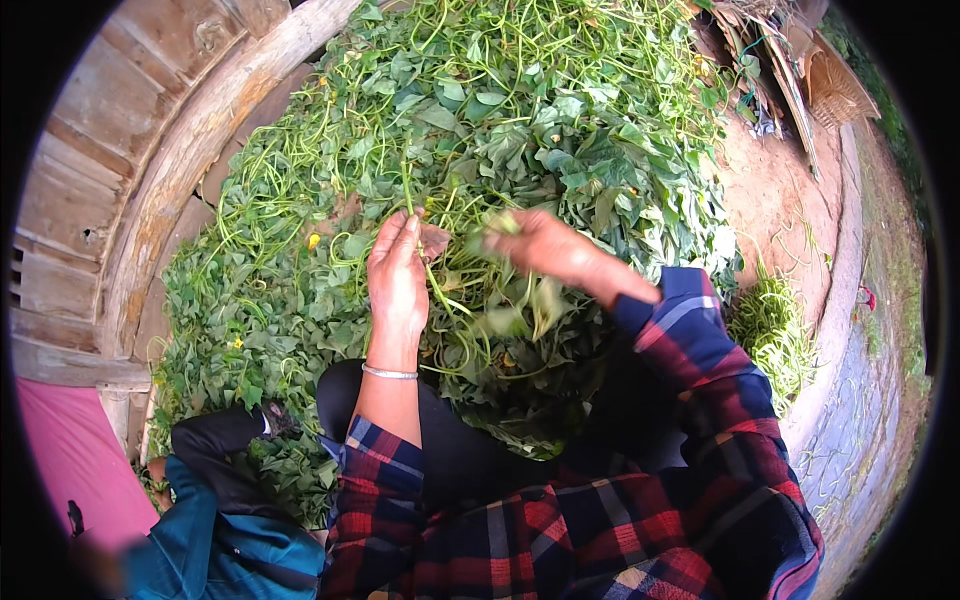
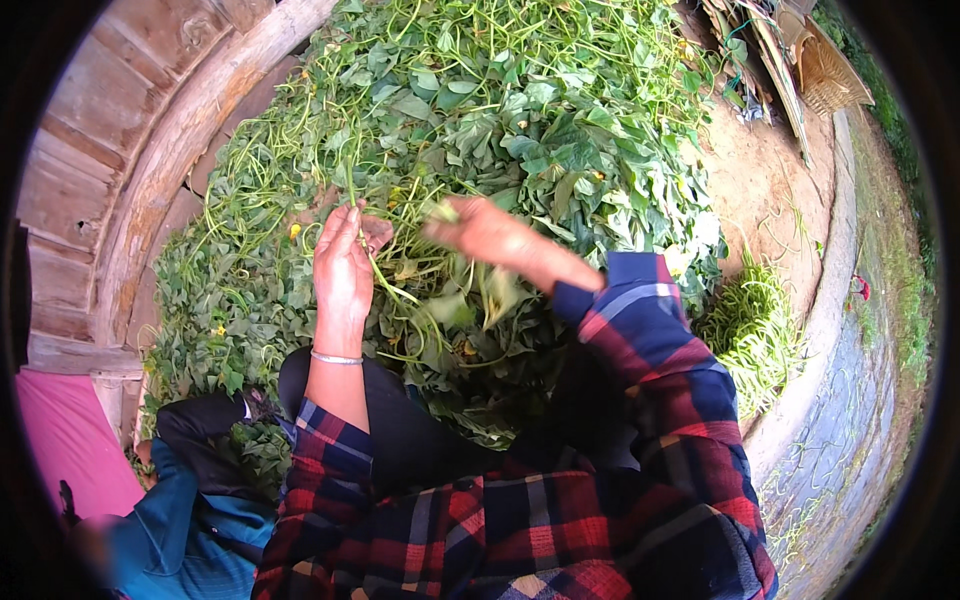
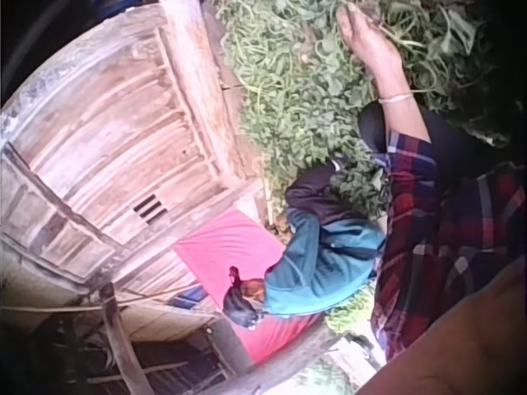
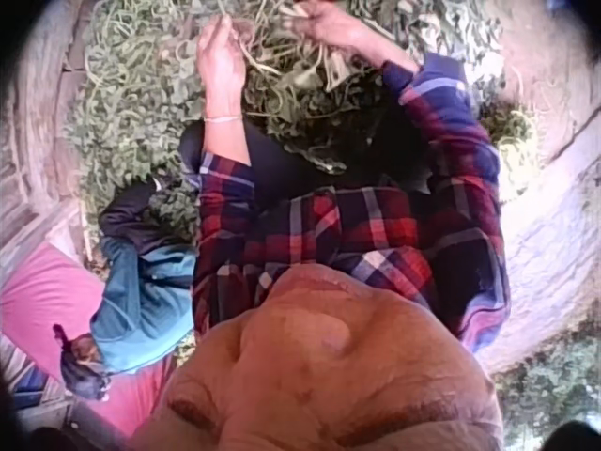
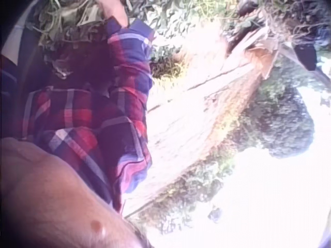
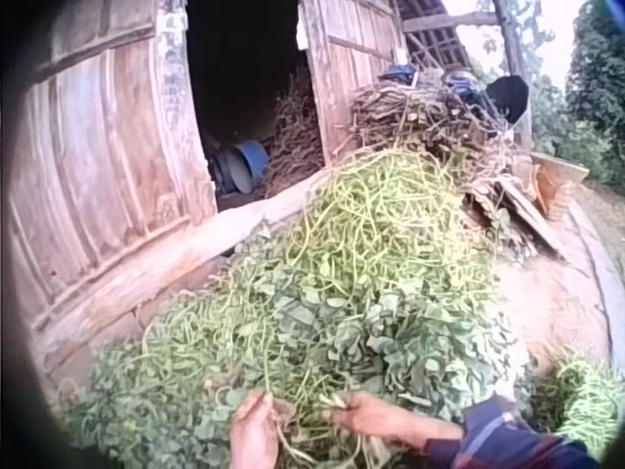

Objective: The person sits on the ground and processes a large pile of leafy green vines by hand, separating stems and leaves. The person repeatedly picks up bunches, pulls off leaves, and places the separated parts into a growing pile beside them.

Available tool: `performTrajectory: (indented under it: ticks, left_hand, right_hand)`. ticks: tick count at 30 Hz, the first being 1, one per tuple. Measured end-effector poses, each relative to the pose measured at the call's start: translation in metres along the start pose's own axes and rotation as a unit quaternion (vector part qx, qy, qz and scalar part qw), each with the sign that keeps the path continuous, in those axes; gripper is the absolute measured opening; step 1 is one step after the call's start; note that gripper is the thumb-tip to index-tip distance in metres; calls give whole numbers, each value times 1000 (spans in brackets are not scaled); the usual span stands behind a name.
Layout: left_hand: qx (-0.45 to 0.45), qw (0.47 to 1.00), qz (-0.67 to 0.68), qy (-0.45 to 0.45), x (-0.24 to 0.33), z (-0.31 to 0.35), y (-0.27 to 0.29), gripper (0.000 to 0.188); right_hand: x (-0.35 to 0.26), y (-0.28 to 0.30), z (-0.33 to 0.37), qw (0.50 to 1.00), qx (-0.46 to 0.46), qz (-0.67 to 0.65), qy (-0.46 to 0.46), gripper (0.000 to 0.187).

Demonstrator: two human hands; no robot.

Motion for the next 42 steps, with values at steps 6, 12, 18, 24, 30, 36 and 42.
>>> performTrajectory:
  ticks: [6,12,18,24,30,36,42]
  left_hand:
    - [-24,1000,2,-6,-1,-2,0,21]
    - [50,994,-96,23,3,5,-6,43]
    - [-104,971,-185,107,-33,10,-31,33]
    - [-98,967,-200,124,-38,10,-32,19]
    - [-127,977,-93,143,-33,13,-36,14]
    - [-146,979,-40,139,-28,15,-44,17]
    - [-157,976,-4,150,-22,19,-42,16]
  right_hand:
    - [29,-69,-13,988,-125,-4,-93,26]
    - [2,-35,-15,992,8,-125,32,23]
    - [0,5,-2,970,108,-217,11,33]
    - [-14,8,3,982,101,-155,23,25]
    - [-16,4,6,974,-6,-228,-1,17]
    - [-25,14,-7,982,66,27,173,21]
    - [-37,52,7,818,255,497,136,22]
Point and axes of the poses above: each hand's wrist, its own z-axis away from the middle knuckle, its own y-axis out of the back of the hand, x = y × z, the point moved 7 cm from there along -z, towards the middle knuckle, and after that the axes turned 11 degrees about -x, right-handed, at the moved point
